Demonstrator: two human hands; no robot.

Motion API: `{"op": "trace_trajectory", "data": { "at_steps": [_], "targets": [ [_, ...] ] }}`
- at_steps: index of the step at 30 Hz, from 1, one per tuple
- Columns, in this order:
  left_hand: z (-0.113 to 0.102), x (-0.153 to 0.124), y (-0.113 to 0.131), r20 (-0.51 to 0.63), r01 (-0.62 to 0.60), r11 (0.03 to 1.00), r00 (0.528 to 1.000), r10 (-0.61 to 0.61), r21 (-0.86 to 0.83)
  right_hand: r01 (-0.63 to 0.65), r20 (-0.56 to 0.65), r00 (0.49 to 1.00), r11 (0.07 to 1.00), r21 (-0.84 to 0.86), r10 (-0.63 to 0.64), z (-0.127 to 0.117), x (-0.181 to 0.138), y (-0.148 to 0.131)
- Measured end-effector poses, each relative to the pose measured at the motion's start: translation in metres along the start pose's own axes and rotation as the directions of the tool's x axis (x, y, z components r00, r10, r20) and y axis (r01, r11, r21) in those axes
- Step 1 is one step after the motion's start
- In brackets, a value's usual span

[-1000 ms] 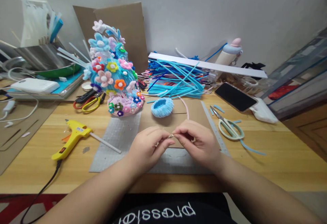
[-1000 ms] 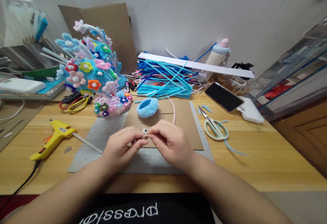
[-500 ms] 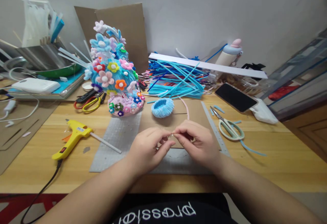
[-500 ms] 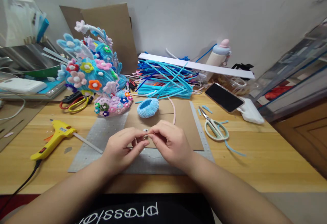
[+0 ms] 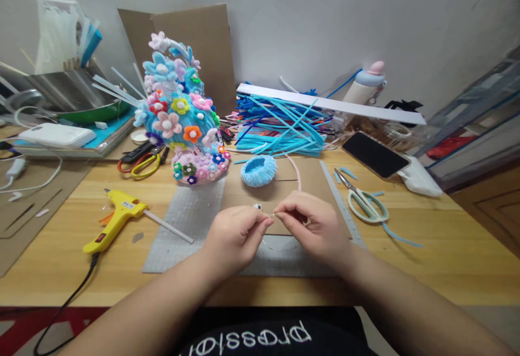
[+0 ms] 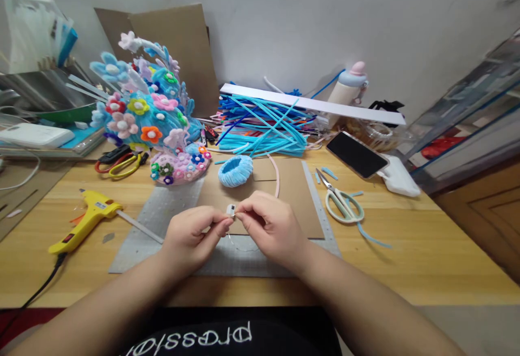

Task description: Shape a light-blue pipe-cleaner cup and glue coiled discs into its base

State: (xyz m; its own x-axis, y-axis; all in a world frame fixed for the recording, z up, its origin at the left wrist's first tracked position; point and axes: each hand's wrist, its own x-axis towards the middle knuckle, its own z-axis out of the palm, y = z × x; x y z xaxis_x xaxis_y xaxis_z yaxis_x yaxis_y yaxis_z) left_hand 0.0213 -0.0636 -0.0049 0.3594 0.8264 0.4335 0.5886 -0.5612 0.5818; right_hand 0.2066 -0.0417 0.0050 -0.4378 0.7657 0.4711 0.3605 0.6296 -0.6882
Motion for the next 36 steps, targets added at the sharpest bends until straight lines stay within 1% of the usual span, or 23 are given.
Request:
{"op": "trace_trajectory", "data": {
  "at_steps": [4,6,8,10,12,14,15,16,19,21,24,26,29,32,34,36],
  "targets": [
    [-0.002,0.000,0.002,0.009,0.043,0.999,0.999,-0.043,-0.022,-0.001,0.029,1.000,1.000,0.006,0.001,-0.001,0.001,-0.001],
    [-0.004,0.002,0.003,0.033,0.091,0.992,0.996,-0.088,-0.089,0.008,0.033,0.999,1.000,0.010,-0.009,-0.003,0.002,-0.001],
    [-0.004,0.006,0.004,0.108,0.183,0.960,0.981,-0.164,-0.211,0.036,0.040,0.999,0.999,0.012,-0.037,-0.004,0.002,0.000],
    [-0.003,0.009,0.003,0.204,0.308,0.873,0.948,-0.246,-0.378,0.075,0.056,0.996,0.997,0.005,-0.075,-0.005,0.003,0.001],
    [-0.001,0.011,0.001,0.296,0.429,0.734,0.902,-0.316,-0.526,0.108,0.080,0.991,0.994,-0.014,-0.107,-0.006,0.003,0.002],
    [0.001,0.011,-0.001,0.361,0.508,0.610,0.861,-0.358,-0.608,0.131,0.109,0.986,0.990,-0.045,-0.126,-0.006,0.003,0.003],
    [0.001,0.011,-0.002,0.386,0.532,0.567,0.847,-0.366,-0.629,0.141,0.121,0.984,0.988,-0.055,-0.134,-0.006,0.003,0.003],
    [0.002,0.011,-0.003,0.403,0.545,0.536,0.838,-0.367,-0.645,0.149,0.131,0.981,0.987,-0.058,-0.141,-0.005,0.003,0.004],
    [0.001,0.012,-0.003,0.410,0.543,0.478,0.838,-0.360,-0.690,0.149,0.127,0.981,0.989,-0.018,-0.145,-0.005,0.003,0.005],
    [0.000,0.013,-0.003,0.416,0.548,0.436,0.833,-0.365,-0.714,0.110,0.122,0.986,0.994,0.013,-0.111,-0.005,0.003,0.006],
    [-0.002,0.015,-0.003,0.454,0.562,0.364,0.822,-0.343,-0.742,0.042,0.133,0.990,0.998,0.039,-0.047,-0.004,0.004,0.008],
    [-0.002,0.015,-0.004,0.482,0.575,0.312,0.812,-0.328,-0.756,0.022,0.133,0.991,0.998,0.063,-0.030,-0.004,0.005,0.009],
    [-0.003,0.014,-0.006,0.536,0.616,0.212,0.775,-0.336,-0.759,0.022,0.137,0.990,0.995,0.095,-0.035,-0.005,0.006,0.009],
    [-0.003,0.013,-0.006,0.597,0.654,0.126,0.740,-0.311,-0.746,0.040,0.186,0.981,0.994,0.101,-0.058,-0.007,0.006,0.008],
    [-0.003,0.013,-0.005,0.632,0.675,0.110,0.727,-0.267,-0.730,0.052,0.230,0.970,0.994,0.096,-0.073,-0.008,0.006,0.007],
    [-0.002,0.013,-0.004,0.638,0.684,0.144,0.723,-0.264,-0.715,0.065,0.269,0.960,0.995,0.079,-0.084,-0.008,0.006,0.006]
  ]
}}
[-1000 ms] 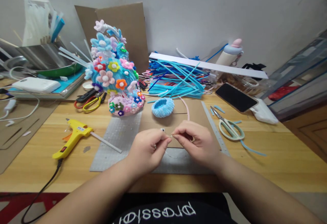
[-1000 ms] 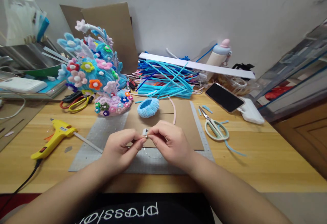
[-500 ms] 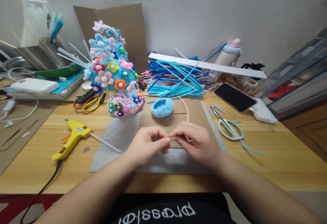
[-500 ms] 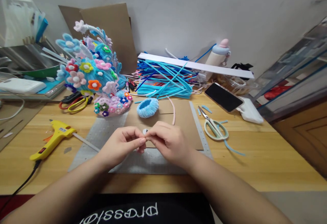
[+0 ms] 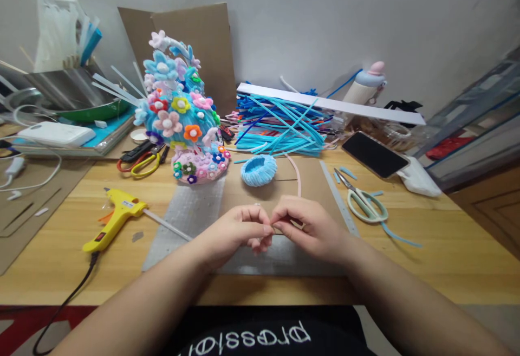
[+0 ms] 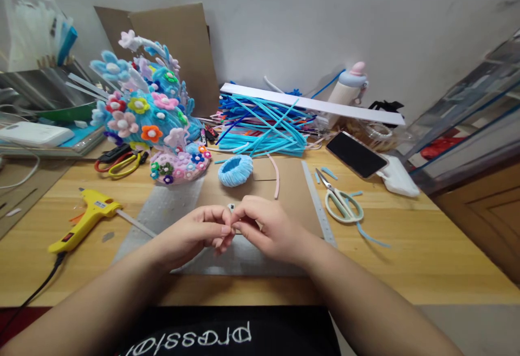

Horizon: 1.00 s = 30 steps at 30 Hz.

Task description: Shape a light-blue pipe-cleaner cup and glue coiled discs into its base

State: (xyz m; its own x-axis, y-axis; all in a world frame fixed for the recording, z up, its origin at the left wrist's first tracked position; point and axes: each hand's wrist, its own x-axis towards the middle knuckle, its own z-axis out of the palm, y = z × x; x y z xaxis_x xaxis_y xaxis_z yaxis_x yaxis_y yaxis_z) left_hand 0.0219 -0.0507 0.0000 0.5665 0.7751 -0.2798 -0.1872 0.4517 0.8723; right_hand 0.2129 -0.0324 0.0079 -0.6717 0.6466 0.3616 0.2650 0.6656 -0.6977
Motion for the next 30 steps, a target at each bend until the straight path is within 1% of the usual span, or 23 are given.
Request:
{"op": "trace_trajectory", "data": {
  "at_steps": [4,9,12,16,19,23,26,30],
  "targets": [
    [0.0001,0.0023,0.0002,-0.085,-0.050,0.989,0.994,0.062,0.141,-0.001,0.032,0.999,0.998,-0.061,0.003,0.0017,0.0003,0.0008],
    [-0.0036,0.0043,-0.0001,-0.153,-0.039,0.984,0.986,0.066,0.176,-0.048,-0.027,0.999,0.999,-0.022,0.048,0.0030,-0.0002,0.0038],
    [-0.0051,0.0045,-0.0007,-0.167,-0.038,0.977,0.983,0.074,0.208,-0.014,-0.058,0.998,0.998,-0.055,0.011,0.0020,-0.0006,0.0052],
    [-0.0046,0.0044,-0.0010,-0.206,-0.072,0.969,0.971,0.122,0.237,0.039,-0.054,0.997,0.989,-0.139,-0.047,0.0010,-0.0005,0.0063],
    [-0.0043,0.0041,-0.0009,-0.236,-0.053,0.973,0.966,0.106,0.223,0.034,-0.087,0.995,0.984,-0.177,-0.050,0.0014,-0.0005,0.0059],
    [-0.0054,0.0046,-0.0014,-0.247,-0.045,0.977,0.964,0.098,0.209,-0.002,-0.125,0.992,0.985,-0.171,-0.020,0.0027,-0.0009,0.0030],
    [-0.0055,0.0057,-0.0017,-0.260,-0.063,0.990,0.961,0.094,0.125,-0.018,-0.136,0.991,0.987,-0.160,-0.004,0.0051,-0.0014,0.0007],
    [-0.0040,0.0069,-0.0010,-0.296,-0.066,0.997,0.954,0.056,-0.025,-0.003,-0.147,0.989,0.989,-0.151,-0.019,0.0092,-0.0027,0.0002]
  ]
}}
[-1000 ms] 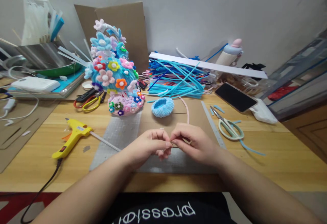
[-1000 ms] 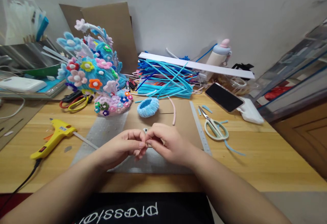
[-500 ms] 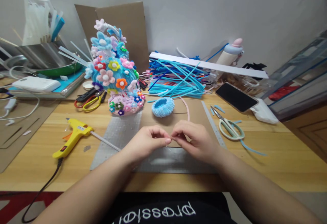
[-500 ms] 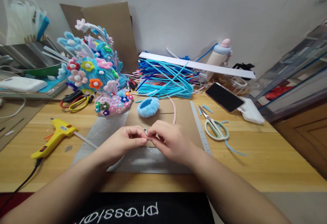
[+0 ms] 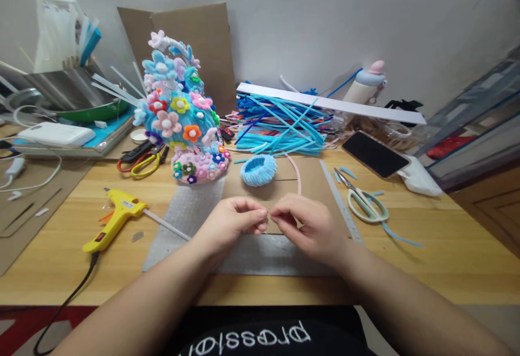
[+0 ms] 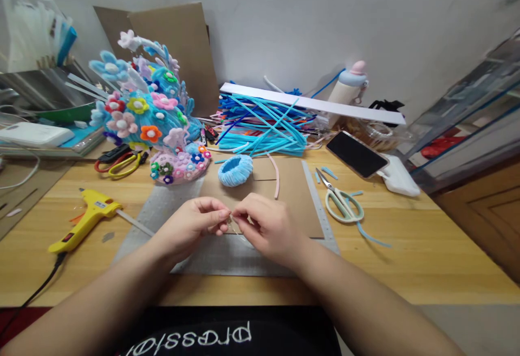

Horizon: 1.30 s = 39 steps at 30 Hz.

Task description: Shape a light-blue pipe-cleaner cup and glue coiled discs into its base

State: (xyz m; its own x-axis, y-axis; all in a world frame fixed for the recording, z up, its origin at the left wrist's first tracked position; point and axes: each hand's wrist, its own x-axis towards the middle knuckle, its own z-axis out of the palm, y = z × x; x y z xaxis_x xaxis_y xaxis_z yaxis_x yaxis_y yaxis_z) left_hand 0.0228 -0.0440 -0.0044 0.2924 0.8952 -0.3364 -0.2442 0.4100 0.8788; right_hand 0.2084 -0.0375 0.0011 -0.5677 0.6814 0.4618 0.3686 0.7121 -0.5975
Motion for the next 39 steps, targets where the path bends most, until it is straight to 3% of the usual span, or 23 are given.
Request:
{"op": "trace_trajectory", "data": {
  "at_steps": [5,11,16,20,35,37,39],
  "targets": [
    [0.000,0.001,0.000,0.005,-0.014,0.998,1.000,0.015,-0.065,0.023,0.010,1.000,0.999,0.036,-0.023,0.004,-0.002,0.000],
    [-0.002,0.001,-0.001,-0.058,-0.099,0.995,0.993,0.098,-0.009,-0.153,-0.076,0.984,0.981,0.117,0.162,0.012,-0.005,-0.002],
    [0.005,-0.003,0.000,-0.152,-0.269,0.947,0.943,0.296,0.174,-0.199,-0.081,0.974,0.969,0.146,0.213,0.014,-0.005,-0.004],
    [0.009,-0.007,-0.001,-0.199,-0.320,0.921,0.910,0.364,0.221,-0.236,-0.093,0.963,0.959,0.154,0.252,0.015,-0.004,-0.005],
    [0.007,0.001,-0.006,-0.198,-0.172,0.983,0.968,0.156,-0.066,-0.175,-0.052,0.981,0.969,0.174,0.186,0.022,-0.006,-0.003],
    [0.007,0.001,-0.007,-0.196,-0.160,0.984,0.970,0.143,-0.073,-0.205,-0.014,0.976,0.936,0.286,0.217,0.022,-0.005,-0.003],
    [0.008,0.000,-0.006,-0.199,-0.162,0.985,0.969,0.147,-0.057,-0.290,0.038,0.950,0.827,0.481,0.311,0.023,-0.004,-0.003]
  ]
}}
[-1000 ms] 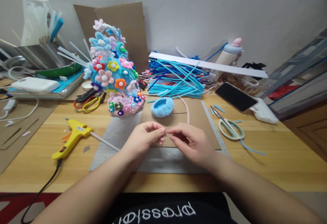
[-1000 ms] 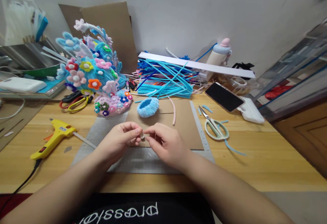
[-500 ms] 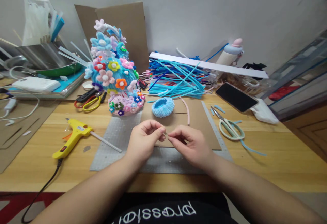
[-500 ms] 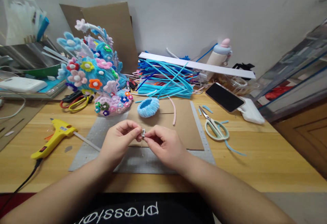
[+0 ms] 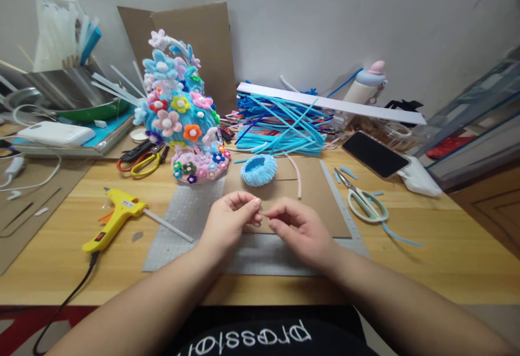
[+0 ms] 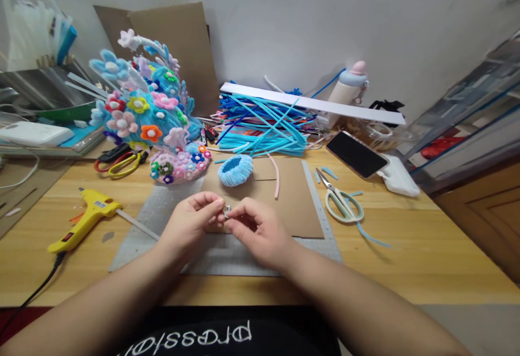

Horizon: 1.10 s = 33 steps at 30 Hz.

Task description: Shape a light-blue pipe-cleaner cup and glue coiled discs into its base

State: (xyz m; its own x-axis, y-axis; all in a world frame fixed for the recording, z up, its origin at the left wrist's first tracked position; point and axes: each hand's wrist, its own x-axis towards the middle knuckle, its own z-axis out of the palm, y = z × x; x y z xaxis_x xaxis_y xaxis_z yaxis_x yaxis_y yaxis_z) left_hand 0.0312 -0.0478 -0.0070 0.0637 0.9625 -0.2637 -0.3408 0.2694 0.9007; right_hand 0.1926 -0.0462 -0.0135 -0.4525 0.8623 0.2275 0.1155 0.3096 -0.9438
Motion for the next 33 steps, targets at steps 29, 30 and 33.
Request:
{"op": "trace_trajectory", "data": {
  "at_steps": [29,30,33],
  "targets": [
    [-0.002,-0.010,0.004,0.348,-0.411,0.690,0.906,0.240,0.596,-0.194,0.043,0.981,0.971,0.138,0.190,0.001,0.005,-0.011],
    [-0.002,-0.010,0.005,0.354,-0.405,0.712,0.907,0.230,0.574,-0.207,0.068,0.978,0.963,0.172,0.198,0.001,0.005,-0.010],
    [-0.001,-0.009,0.005,0.349,-0.341,0.823,0.918,0.188,0.454,-0.308,0.162,0.950,0.884,0.352,0.266,0.002,0.004,-0.005]
  ]
}}
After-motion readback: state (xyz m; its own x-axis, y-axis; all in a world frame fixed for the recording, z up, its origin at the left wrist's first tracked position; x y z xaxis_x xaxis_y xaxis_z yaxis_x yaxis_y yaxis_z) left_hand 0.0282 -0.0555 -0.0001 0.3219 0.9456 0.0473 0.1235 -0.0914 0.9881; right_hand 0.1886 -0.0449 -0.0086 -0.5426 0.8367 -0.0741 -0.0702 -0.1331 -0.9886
